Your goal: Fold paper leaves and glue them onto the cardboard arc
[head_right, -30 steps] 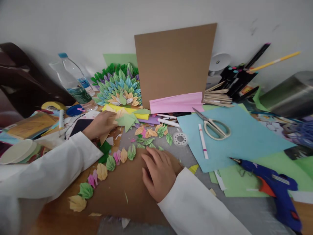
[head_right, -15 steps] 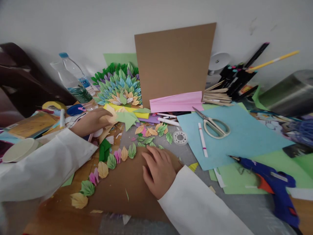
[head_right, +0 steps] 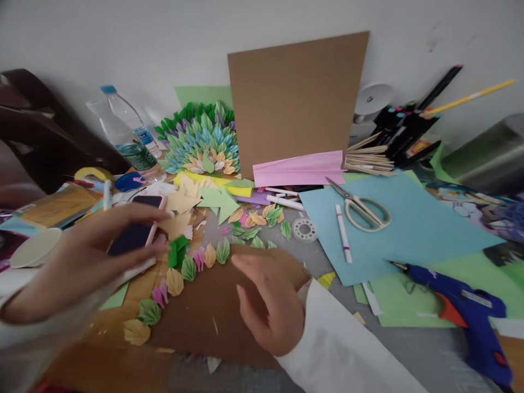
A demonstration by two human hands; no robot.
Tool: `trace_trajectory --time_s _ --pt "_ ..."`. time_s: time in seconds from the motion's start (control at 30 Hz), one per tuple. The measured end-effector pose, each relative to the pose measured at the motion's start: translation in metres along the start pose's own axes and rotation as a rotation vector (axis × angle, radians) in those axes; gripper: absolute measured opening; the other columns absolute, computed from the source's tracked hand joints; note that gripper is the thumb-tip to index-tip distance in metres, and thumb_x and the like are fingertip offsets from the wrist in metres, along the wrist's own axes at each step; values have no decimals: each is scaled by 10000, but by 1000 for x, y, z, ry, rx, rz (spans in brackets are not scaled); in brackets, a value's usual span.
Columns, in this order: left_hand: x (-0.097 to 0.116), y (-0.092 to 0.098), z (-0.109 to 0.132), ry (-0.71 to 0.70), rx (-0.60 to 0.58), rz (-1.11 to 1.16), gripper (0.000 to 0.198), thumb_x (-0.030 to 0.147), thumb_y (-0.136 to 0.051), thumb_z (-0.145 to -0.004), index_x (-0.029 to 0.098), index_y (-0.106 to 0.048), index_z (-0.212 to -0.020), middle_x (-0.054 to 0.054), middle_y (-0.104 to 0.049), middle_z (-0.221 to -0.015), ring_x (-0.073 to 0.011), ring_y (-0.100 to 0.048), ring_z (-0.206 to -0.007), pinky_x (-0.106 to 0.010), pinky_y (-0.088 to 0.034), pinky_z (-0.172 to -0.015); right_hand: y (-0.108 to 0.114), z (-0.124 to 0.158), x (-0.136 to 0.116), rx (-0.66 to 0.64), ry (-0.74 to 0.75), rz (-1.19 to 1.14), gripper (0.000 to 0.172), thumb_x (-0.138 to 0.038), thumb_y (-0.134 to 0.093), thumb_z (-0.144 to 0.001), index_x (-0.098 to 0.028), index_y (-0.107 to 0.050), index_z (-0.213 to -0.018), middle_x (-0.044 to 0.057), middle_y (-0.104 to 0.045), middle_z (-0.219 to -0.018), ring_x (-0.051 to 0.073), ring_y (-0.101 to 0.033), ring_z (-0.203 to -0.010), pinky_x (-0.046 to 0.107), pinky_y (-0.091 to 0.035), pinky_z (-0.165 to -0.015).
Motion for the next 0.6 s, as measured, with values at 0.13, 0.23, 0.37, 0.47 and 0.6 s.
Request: trace_trajectory --time_s 0.13,0.23,0.37,0.47,0.6 --pt "30 -41 39 -35 -139 201 424 399 -741 -763 415 -572 -1152 -8 -690 -1078 -246 -652 -966 -358 -547 -806 -5 4 -19 -101 -29 -371 479 -84 -538 -879 -275 -475 -1314 34 -666 -1030 144 -648 -870 242 -553 -750" --pt "39 -64 47 -35 -205 370 428 341 -768 -754 384 -588 -1140 -16 -697 -1067 -229 -653 -970 -329 -546 -800 -11 5 -22 -150 -43 -386 233 -170 -577 -906 -252 -598 -1122 2 -681 -867 120 -639 -743 198 -523 -661" --pt "32 -88 42 134 -295 752 313 386 -756 -762 282 -650 -1037 -43 -695 -966 -209 -649 -887 -300 -534 -742 -11 4 -8 -94 -158 -412 65 -268 -606 -915 -231 -639 -874 -11 -677 -752 125 -628 -708 202 -496 -638" --pt "24 -111 46 369 -439 987 219 383 -685 -830 180 -652 -906 -35 -654 -797 -134 -605 -706 -219 -481 -598 -14 6 0 -99 -234 -541 81 -286 -642 -894 -222 -648 -845 9 -687 -775 136 -635 -715 215 -495 -638" --pt "21 -134 65 644 -635 1211 267 342 -724 -805 124 -570 -790 24 -570 -633 -41 -507 -516 -138 -404 -498 -23 9 0 -188 -314 -780 136 -326 -662 -881 -252 -637 -993 36 -705 -886 156 -661 -759 238 -509 -666"
Point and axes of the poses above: each hand's wrist, its own z-axis away from the middle knuckle, its own y-axis out of the back of the hand, x = y × z, the point moved 7 cm from there along -z, towards the middle knuckle
